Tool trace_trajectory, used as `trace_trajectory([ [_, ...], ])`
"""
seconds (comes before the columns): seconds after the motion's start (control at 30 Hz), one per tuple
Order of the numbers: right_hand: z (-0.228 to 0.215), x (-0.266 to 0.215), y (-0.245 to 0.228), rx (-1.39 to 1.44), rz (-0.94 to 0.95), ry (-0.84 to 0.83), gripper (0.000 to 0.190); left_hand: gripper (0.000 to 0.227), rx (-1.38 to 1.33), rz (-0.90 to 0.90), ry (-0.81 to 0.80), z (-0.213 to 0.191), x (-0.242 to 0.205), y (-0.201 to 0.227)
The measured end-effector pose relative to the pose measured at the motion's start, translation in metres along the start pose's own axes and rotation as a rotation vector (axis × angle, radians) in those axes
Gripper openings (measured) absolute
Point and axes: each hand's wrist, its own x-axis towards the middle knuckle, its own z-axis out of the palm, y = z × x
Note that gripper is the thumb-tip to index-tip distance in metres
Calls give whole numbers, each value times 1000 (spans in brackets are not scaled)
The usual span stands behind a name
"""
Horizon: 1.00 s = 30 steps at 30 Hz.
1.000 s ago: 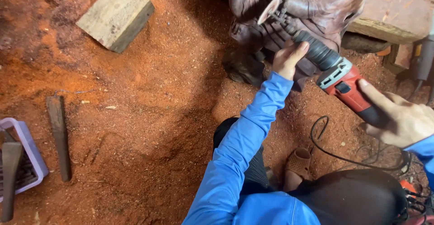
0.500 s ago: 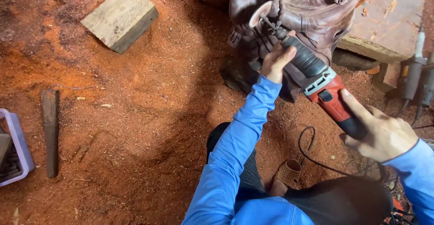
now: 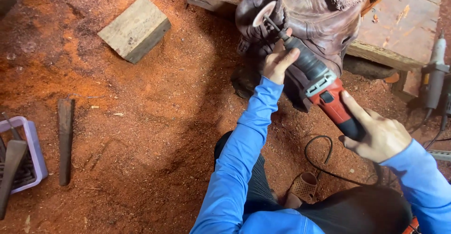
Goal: Polishing a detailed wood sculpture of a figure using a handheld rotary tool with a sanding disc.
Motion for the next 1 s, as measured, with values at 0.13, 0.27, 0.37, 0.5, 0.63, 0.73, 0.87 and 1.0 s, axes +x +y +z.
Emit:
trace_trajectory([
  [0.13,20,1,6,0,16,11,120,44,2,26,1,-1,-2,1],
  [0.27,39,7,13,70,-11,-1,123,38,1,69,-87,-8,2,-1],
  [0.37,44,9,6,95,-19,28,123,36,35,65,-75,-9,4,7],
  [0.5,51,1,2,210,-13,83,123,36,74,74,-94,-4,-3,26],
  [0.63,47,7,0,165,-74,152,119,45,26,72,-134,-16,4,1],
  [0.73,46,8,-3,219,-82,112,121,42,175,58,-30,-17,2,11],
  [0.87,49,10,-6,175,-53,69,121,44,77,119,-123,-23,4,7],
  [1.0,31,13,-31,285,-40,-25,123,51,54,84,-87,-23,7,11],
])
